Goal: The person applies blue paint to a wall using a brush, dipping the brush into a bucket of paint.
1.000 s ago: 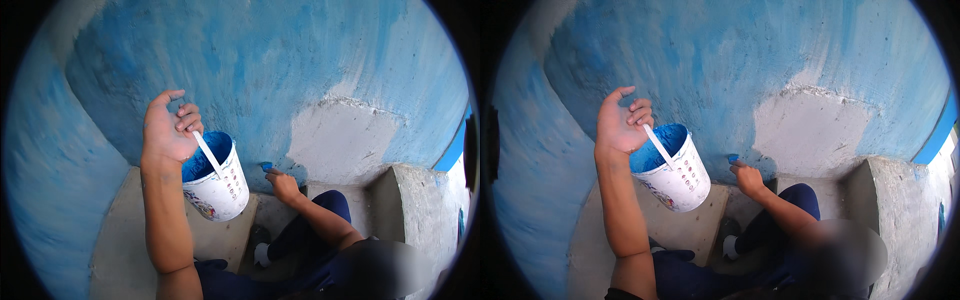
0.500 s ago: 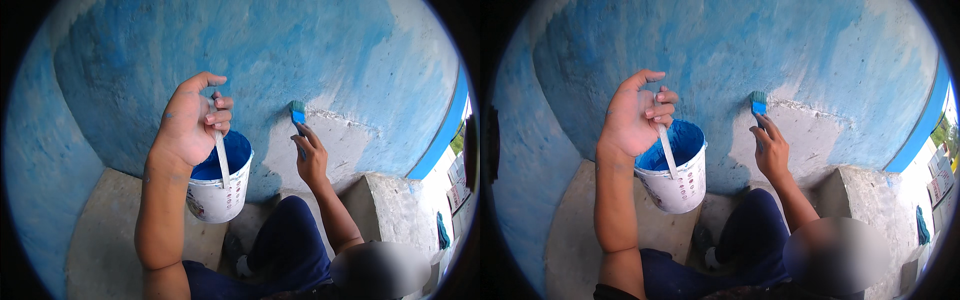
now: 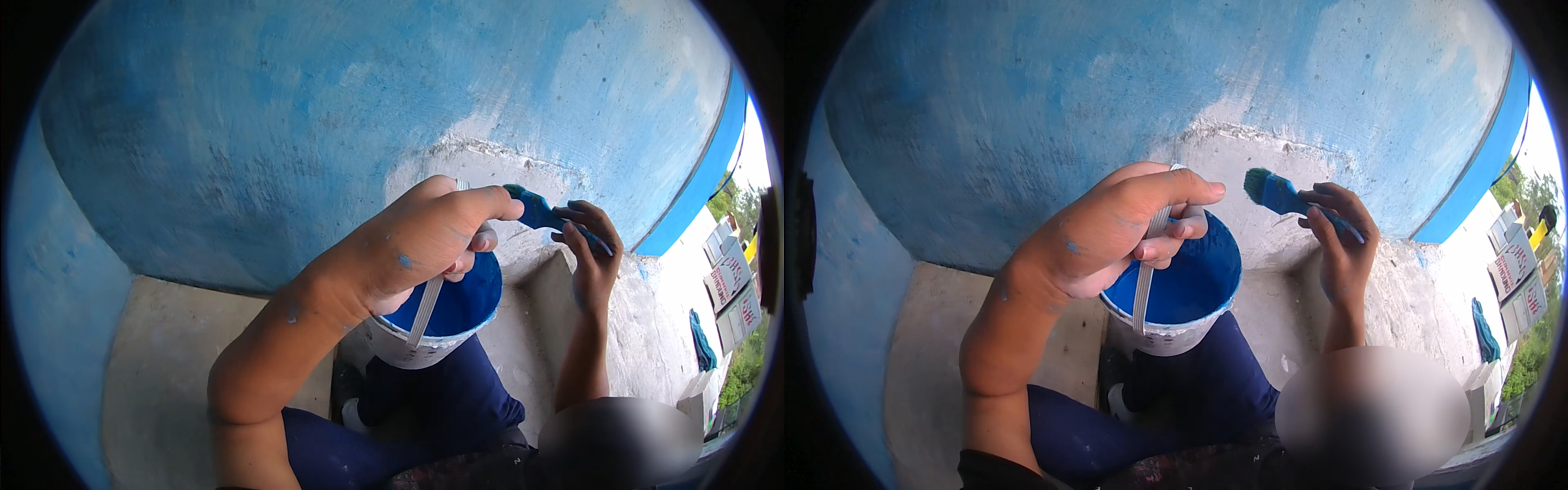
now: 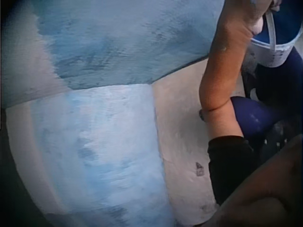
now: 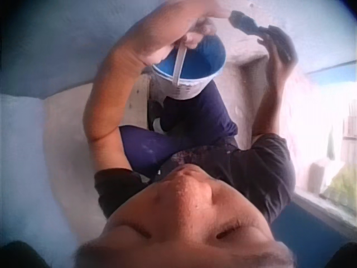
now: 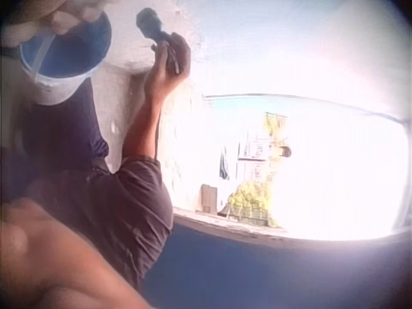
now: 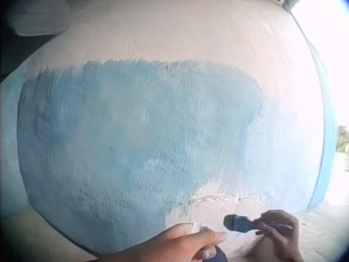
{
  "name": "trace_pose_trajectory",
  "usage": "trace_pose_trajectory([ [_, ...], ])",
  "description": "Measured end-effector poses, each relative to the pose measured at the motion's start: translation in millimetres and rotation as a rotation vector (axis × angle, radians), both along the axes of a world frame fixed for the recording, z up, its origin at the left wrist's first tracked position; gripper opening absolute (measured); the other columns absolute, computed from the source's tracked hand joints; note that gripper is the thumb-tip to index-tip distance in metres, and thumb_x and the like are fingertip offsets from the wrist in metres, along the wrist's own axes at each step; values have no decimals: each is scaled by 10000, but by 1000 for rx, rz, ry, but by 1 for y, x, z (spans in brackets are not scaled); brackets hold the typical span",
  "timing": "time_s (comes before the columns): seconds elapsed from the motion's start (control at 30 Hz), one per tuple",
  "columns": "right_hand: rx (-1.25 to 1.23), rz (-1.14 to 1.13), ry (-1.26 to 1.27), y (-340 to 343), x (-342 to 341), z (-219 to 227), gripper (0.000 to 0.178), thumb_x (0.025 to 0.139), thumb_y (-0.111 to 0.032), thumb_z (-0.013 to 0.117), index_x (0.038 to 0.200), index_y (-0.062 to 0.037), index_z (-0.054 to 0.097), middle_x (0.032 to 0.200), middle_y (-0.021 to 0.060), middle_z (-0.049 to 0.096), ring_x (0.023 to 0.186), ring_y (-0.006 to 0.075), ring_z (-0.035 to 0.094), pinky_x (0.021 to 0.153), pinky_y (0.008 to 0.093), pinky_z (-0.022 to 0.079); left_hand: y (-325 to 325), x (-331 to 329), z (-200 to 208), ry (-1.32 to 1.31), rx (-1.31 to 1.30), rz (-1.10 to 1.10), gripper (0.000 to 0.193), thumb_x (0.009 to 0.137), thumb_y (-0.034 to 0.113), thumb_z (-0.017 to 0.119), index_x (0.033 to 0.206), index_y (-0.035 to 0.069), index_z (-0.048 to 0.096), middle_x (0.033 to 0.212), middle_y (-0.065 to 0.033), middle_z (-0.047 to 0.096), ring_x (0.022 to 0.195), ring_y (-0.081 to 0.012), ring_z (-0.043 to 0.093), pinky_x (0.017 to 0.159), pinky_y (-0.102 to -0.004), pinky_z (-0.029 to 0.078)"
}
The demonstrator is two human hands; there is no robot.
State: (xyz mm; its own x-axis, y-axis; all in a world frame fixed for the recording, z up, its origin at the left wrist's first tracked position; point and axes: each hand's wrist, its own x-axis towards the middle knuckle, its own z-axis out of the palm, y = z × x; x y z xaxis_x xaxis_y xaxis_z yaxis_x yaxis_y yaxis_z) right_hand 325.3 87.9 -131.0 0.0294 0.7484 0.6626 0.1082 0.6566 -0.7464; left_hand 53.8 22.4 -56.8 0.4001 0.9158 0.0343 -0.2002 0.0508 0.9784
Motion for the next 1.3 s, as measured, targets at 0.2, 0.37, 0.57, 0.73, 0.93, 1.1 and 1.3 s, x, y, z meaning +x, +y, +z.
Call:
trace_pose_trajectory([
  [0.2,-70,31,-185,-42,41,7,417,845,-50,672,1244,57,609,1035,195,732,969,256,715,888,364,562,18,51,-45,175,-152,-10,218,961,246,649,938,47,564,808,3,527,627,-47,394,561,-210,329],
  [0.37,-252,289,-227,-45,41,-12,390,812,9,697,1195,51,639,1021,164,738,985,257,717,903,369,557,19,67,-48,250,-170,-137,164,992,208,597,930,62,558,779,6,522,613,-60,440,561,-219,375],
  [0.57,-298,460,-553,-33,10,-37,298,841,-33,683,1136,6,662,989,142,743,919,230,724,780,343,561,26,53,-47,429,-40,-248,177,1023,180,550,897,55,550,751,-7,552,585,-80,573,549,-233,449],
  [0.73,-221,320,-575,-34,-12,-55,219,857,-52,692,1066,12,692,967,207,729,857,349,730,760,387,580,35,42,-53,587,60,-245,226,1035,216,550,972,3,595,762,-37,608,607,-104,642,531,-238,499],
  [0.93,-134,120,-703,-35,-20,-65,203,863,-81,701,1050,-5,704,952,204,730,862,347,732,771,406,574,53,30,-62,865,155,-56,335,1003,301,610,991,-34,632,764,-80,650,610,-126,636,538,-261,503],
  [1.1,-312,45,-624,-28,-8,-66,184,877,-114,709,1015,7,719,969,195,742,877,325,746,822,378,573,76,25,-101,1091,361,83,389,943,339,683,1026,-35,621,803,-129,666,618,-161,635,581,-298,515],
  [1.3,-304,-27,-550,-29,3,-75,190,873,-113,717,1025,1,728,945,165,749,851,284,750,816,360,571,76,30,-95,898,165,-55,335,935,264,699,1051,-26,578,795,-116,650,603,-145,626,560,-294,505],
])
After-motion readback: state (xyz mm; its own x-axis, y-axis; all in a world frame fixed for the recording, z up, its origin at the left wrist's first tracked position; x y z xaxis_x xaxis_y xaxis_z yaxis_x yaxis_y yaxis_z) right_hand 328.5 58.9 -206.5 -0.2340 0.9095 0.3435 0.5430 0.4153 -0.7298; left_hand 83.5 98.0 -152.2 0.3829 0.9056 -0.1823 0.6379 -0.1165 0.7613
